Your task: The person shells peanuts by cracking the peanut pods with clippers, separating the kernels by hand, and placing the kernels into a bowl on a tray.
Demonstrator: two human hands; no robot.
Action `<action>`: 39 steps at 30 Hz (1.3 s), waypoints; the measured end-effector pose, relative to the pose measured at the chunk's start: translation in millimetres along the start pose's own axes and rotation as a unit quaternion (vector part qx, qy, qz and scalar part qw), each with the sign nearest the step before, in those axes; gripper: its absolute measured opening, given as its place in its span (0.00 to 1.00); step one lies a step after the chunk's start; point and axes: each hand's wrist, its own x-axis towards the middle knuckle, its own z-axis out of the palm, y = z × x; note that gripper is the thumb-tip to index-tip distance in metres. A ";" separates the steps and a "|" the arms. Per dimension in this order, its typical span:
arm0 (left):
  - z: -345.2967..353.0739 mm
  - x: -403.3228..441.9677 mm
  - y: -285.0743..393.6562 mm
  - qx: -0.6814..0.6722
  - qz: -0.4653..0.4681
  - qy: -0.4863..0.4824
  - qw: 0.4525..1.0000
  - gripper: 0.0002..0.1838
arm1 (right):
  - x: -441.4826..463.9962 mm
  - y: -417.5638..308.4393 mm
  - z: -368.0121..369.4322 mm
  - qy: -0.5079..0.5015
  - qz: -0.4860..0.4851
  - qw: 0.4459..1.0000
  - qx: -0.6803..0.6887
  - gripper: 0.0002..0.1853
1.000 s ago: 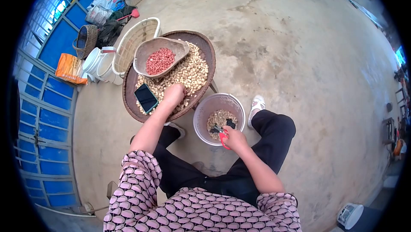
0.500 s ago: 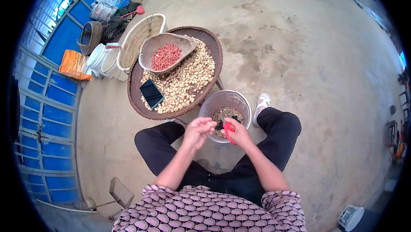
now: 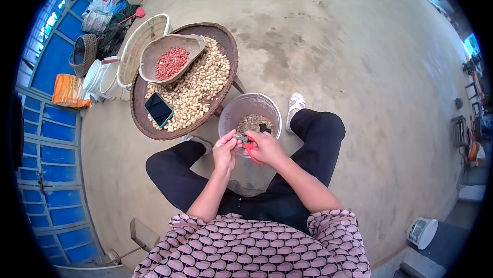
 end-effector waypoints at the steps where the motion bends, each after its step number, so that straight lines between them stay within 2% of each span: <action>1: 0.2 -0.3 -0.4 0.002 0.018 -0.001 1.000 0.13 | 1.1 -0.1 0.1 0.008 -0.017 1.000 -0.008 0.28; 8: 2.9 -1.2 2.4 0.042 0.042 0.000 0.998 0.12 | 3.3 -10.5 -9.1 0.031 -0.035 0.997 -0.053 0.29; 17: 3.7 -2.9 5.0 0.086 0.060 0.010 0.994 0.11 | 1.7 -7.5 -5.1 -0.009 -0.020 0.998 -0.062 0.28; 20: 4.4 -3.6 6.4 0.094 0.063 0.008 0.994 0.11 | 0.4 -6.7 -3.6 0.020 -0.042 0.996 -0.081 0.27; 26: 8.7 -5.1 6.1 0.096 0.076 0.008 0.992 0.10 | -2.2 -3.5 -1.3 0.022 -0.030 0.995 -0.096 0.25; 28: 9.5 -4.1 6.0 0.096 0.083 0.004 0.992 0.09 | -2.8 -7.1 -3.5 -0.009 0.009 0.994 -0.109 0.25; 32: 13.4 -3.6 7.4 0.102 0.081 0.008 0.991 0.08 | -4.0 -6.1 -2.7 0.004 0.000 0.995 -0.099 0.25; 35: 14.0 -3.5 7.9 0.100 0.078 0.002 0.992 0.08 | -5.3 -1.2 2.4 -0.008 0.010 0.998 -0.055 0.23; 37: 12.5 -2.8 9.2 0.074 0.040 -0.005 0.996 0.07 | -3.4 6.9 12.3 -0.028 0.013 0.986 0.167 0.21; 38: 12.0 -2.2 10.2 0.073 0.041 -0.005 0.996 0.07 | -5.5 12.2 12.1 -0.029 0.013 0.986 0.166 0.21; 39: 11.6 -1.7 11.6 0.062 0.025 -0.010 0.998 0.07 | -2.4 -2.0 -2.2 -0.109 0.141 0.947 0.268 0.20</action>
